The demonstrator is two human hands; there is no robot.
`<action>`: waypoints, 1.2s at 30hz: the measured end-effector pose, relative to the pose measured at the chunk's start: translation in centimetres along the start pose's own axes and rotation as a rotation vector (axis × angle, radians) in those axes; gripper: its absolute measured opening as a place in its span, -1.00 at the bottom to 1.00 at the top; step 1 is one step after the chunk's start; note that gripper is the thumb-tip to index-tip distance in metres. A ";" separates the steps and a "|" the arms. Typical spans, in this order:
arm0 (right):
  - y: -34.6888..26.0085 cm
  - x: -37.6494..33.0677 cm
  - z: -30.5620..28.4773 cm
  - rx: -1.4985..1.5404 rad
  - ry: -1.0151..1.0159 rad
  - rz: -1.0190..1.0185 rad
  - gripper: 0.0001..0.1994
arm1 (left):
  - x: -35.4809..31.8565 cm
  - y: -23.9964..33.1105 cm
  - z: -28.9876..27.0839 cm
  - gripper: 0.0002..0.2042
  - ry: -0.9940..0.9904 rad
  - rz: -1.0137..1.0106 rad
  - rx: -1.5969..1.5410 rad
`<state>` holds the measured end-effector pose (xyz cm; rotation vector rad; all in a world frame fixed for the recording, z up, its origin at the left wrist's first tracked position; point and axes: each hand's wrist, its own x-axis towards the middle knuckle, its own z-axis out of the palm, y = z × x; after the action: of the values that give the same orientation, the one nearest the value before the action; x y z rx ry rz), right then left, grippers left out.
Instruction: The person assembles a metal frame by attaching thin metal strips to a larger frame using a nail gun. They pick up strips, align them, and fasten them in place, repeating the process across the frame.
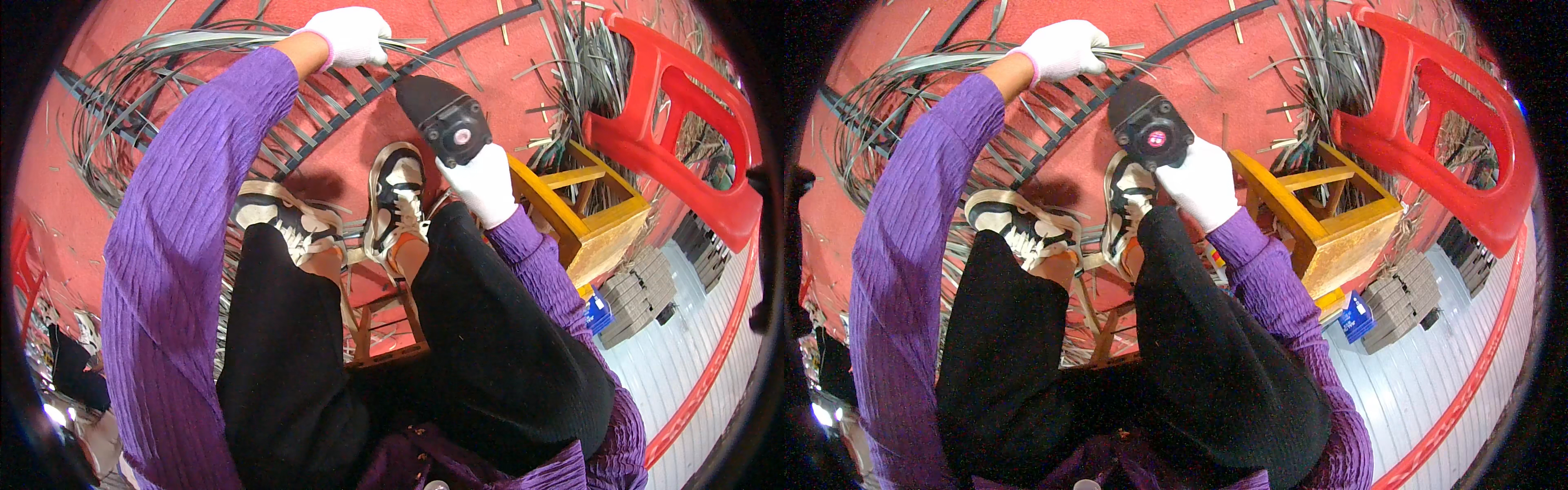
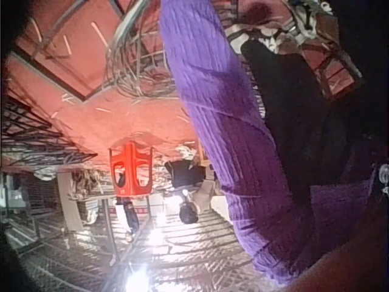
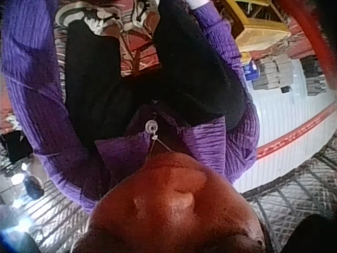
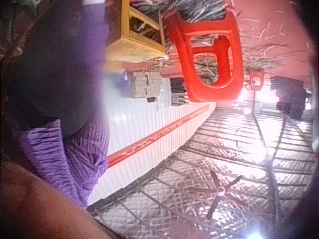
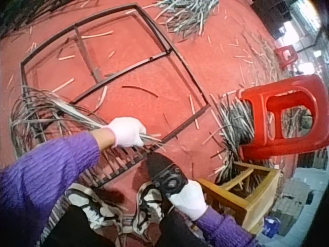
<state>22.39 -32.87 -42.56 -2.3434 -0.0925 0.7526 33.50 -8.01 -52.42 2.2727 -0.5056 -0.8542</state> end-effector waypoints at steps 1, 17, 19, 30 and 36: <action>-0.2 0.0 -0.1 -0.013 0.006 -0.014 -0.79 | 0.1 -0.1 0.0 -0.76 -0.008 0.005 0.015; 0.4 -0.7 -0.6 0.083 0.103 0.068 -0.85 | 2.5 2.0 -0.4 -0.72 0.016 -0.046 0.002; 0.4 -0.5 -0.6 0.115 0.109 0.126 -0.85 | 2.8 2.2 -0.4 -0.73 -0.002 -0.055 0.022; 0.1 0.6 -0.8 0.070 0.103 0.085 -0.83 | 3.7 2.4 -0.1 -0.76 -0.040 -0.071 0.062; 0.0 0.8 -0.6 0.011 0.092 0.045 -0.81 | 3.8 2.4 -0.1 -0.78 -0.048 -0.069 0.075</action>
<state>23.35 -33.05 -42.57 -2.3726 0.0051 0.6639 36.02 -11.75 -52.39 2.3547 -0.4908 -0.9404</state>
